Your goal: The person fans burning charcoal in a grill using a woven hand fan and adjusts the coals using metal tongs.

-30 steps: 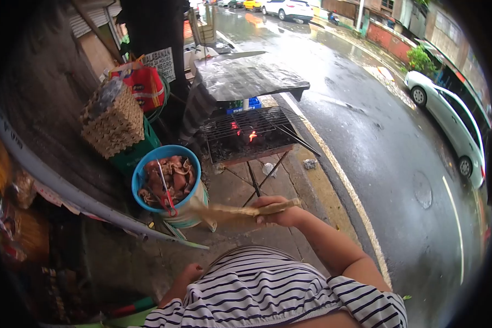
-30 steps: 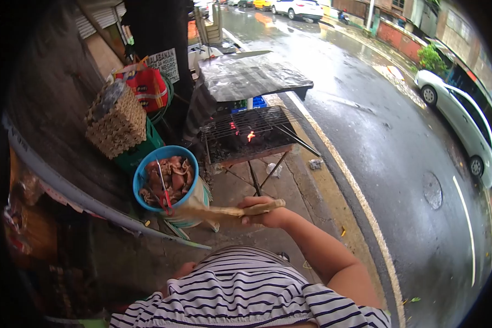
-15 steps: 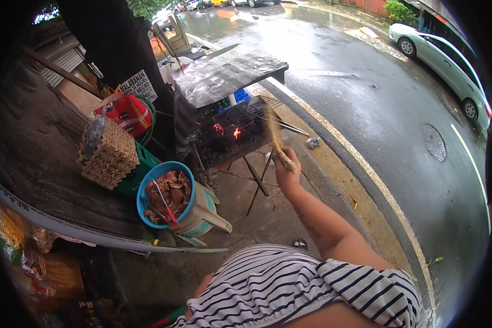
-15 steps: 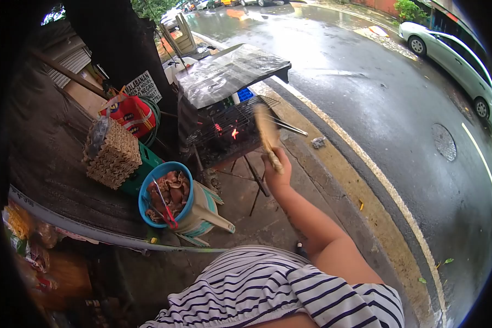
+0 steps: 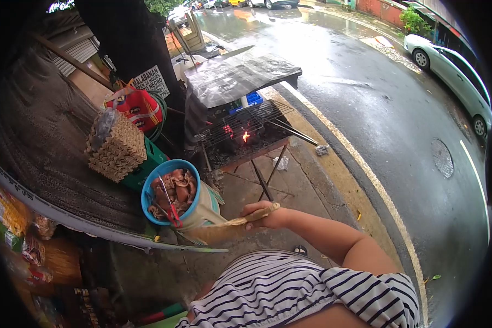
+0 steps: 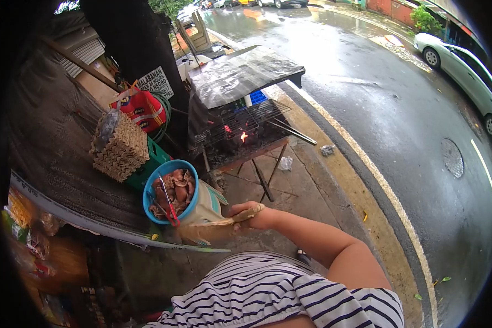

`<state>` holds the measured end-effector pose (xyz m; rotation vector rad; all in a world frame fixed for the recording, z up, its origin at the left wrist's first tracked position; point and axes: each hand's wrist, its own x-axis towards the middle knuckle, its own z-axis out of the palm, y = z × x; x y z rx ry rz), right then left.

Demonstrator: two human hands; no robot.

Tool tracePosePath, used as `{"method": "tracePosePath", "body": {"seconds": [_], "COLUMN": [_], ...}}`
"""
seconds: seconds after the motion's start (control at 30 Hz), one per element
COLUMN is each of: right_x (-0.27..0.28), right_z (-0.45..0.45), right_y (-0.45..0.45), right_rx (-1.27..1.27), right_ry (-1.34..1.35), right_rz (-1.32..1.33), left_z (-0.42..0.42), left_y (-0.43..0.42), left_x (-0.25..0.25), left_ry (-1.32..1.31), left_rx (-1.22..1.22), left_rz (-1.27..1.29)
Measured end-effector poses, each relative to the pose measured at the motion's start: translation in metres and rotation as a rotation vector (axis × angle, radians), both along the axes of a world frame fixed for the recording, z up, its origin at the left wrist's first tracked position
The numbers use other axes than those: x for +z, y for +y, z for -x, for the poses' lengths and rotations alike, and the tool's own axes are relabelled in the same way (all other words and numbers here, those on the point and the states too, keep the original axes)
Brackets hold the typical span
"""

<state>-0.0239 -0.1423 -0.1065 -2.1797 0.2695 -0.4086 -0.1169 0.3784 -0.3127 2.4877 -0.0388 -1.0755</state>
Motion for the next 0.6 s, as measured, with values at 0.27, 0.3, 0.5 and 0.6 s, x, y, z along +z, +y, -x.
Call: {"method": "tracePosePath", "body": {"seconds": [0.27,0.3,0.5,0.6], "right_x": [-0.056,-0.043,-0.039,-0.042], "right_z": [-0.005,-0.001,-0.008,-0.001], "right_y": [0.011,0.019,0.022,0.051], "right_rx": [0.241,0.305,-0.135,0.142], "right_ry": [-0.262,-0.279,-0.302,-0.32], "right_rz": [-0.274,-0.192,-0.193,-0.369], "left_z": [0.006,0.004,0.003,0.001], "left_y": [-0.001,-0.001,-0.003,0.003], "left_x": [0.0,-0.002,-0.005,-0.017], "left_ry": [-0.016,-0.008,0.002,0.001], "left_rx": [0.023,0.02,0.003,-0.051], "left_rz": [0.016,0.011,0.007,-0.036]}}
